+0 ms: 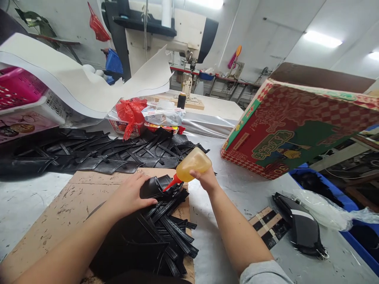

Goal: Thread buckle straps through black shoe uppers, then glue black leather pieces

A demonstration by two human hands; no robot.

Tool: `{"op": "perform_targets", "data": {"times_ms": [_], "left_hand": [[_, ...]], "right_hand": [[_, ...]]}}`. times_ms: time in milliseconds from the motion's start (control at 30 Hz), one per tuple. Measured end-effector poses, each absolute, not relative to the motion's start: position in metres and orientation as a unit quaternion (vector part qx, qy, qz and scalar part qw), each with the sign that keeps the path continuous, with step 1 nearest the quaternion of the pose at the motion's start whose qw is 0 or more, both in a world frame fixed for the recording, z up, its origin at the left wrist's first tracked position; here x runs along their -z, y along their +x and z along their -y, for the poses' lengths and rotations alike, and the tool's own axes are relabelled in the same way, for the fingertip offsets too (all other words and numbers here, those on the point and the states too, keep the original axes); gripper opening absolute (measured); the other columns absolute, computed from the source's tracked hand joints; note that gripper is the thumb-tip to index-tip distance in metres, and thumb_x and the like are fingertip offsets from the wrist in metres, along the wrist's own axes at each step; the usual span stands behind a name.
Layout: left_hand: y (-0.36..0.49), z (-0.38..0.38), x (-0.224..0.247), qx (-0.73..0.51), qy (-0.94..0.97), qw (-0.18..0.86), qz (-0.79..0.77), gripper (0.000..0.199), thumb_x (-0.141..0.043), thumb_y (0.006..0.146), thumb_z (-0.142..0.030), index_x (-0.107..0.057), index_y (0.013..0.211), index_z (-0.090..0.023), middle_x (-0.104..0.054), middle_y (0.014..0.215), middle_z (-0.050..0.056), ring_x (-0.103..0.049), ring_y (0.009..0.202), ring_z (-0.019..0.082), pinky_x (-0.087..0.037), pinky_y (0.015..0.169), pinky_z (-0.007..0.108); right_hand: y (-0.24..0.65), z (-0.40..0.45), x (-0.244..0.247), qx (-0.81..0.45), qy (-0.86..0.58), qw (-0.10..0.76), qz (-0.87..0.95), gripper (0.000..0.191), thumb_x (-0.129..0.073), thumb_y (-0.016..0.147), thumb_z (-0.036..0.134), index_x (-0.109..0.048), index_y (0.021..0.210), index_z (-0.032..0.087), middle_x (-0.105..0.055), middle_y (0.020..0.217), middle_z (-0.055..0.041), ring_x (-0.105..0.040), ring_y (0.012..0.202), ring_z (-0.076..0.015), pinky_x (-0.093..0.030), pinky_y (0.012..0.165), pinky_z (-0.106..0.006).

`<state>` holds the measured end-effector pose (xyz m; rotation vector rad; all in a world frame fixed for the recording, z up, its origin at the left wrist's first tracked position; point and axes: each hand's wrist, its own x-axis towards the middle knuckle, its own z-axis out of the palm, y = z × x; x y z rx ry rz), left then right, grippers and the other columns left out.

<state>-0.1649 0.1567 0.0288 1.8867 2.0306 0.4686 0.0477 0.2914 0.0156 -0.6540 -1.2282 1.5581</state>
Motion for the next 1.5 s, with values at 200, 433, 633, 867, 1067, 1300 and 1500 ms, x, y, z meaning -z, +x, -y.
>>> {"op": "perform_targets", "data": {"times_ms": [200,433,633,867,1067,1300,1500], "left_hand": [[-0.164,-0.157,-0.030,-0.154,0.666,0.162,-0.712,0.052,-0.069,0.066,-0.045,-0.057,0.109,-0.018,-0.055,0.104,0.007,-0.051,0.102,0.026,-0.042,0.090,0.038],[-0.165,-0.157,-0.030,-0.148,0.666,0.167,-0.712,0.055,-0.068,0.066,-0.045,-0.056,0.113,-0.018,-0.055,0.107,0.008,-0.050,0.105,0.027,-0.041,0.093,0.039],[-0.166,-0.157,-0.029,-0.147,0.671,0.161,-0.709,0.055,-0.068,0.066,-0.046,-0.056,0.113,-0.021,-0.055,0.105,0.007,-0.051,0.103,0.027,-0.041,0.092,0.038],[-0.166,-0.157,-0.029,-0.151,0.663,0.170,-0.713,0.057,-0.068,0.066,-0.048,-0.056,0.113,-0.018,-0.054,0.107,0.009,-0.050,0.105,0.028,-0.041,0.092,0.038],[-0.166,-0.157,-0.029,-0.156,0.658,0.181,-0.714,0.058,-0.067,0.066,-0.048,-0.056,0.115,-0.019,-0.055,0.109,0.009,-0.051,0.106,0.028,-0.041,0.092,0.038],[-0.166,-0.157,-0.031,-0.150,0.657,0.189,-0.714,0.060,-0.067,0.066,-0.047,-0.056,0.116,-0.016,-0.055,0.111,0.010,-0.050,0.108,0.029,-0.040,0.093,0.039],[-0.167,-0.158,-0.031,-0.109,0.651,0.174,-0.731,0.072,-0.065,0.066,-0.052,-0.050,0.124,-0.013,-0.052,0.125,0.016,-0.044,0.119,0.032,-0.035,0.099,0.041]], "right_hand": [[0.055,-0.292,-0.015,-0.644,-0.260,0.497,0.520,0.055,-0.088,0.039,0.031,-0.063,0.088,0.022,-0.066,0.078,0.0000,-0.062,0.073,-0.0193,-0.053,0.065,-0.031],[0.054,-0.292,-0.010,-0.639,-0.265,0.515,0.506,0.057,-0.088,0.038,0.037,-0.063,0.088,0.024,-0.066,0.075,0.0017,-0.061,0.068,-0.0165,-0.053,0.061,-0.028],[0.045,-0.292,-0.005,-0.637,-0.233,0.505,0.534,0.051,-0.087,0.046,0.036,-0.063,0.090,0.025,-0.067,0.082,-0.0003,-0.062,0.076,-0.0191,-0.054,0.068,-0.031],[0.052,-0.299,0.002,-0.633,-0.251,0.490,0.544,0.058,-0.088,0.041,0.039,-0.061,0.090,0.023,-0.066,0.082,-0.0019,-0.062,0.076,-0.0213,-0.054,0.066,-0.033],[0.062,-0.298,0.004,-0.628,-0.267,0.505,0.528,0.059,-0.089,0.034,0.037,-0.061,0.084,0.023,-0.065,0.074,0.0006,-0.061,0.068,-0.0190,-0.053,0.060,-0.030],[0.086,-0.280,-0.002,-0.612,-0.267,0.576,0.473,0.052,-0.085,0.045,0.042,-0.062,0.088,0.024,-0.065,0.078,0.0006,-0.061,0.070,-0.0170,-0.052,0.058,-0.026],[0.123,-0.218,0.005,-0.786,-0.174,0.559,0.199,0.051,-0.076,0.058,0.055,-0.062,0.091,0.019,-0.061,0.076,-0.0007,-0.048,0.047,-0.0060,-0.045,0.040,-0.016]]}}
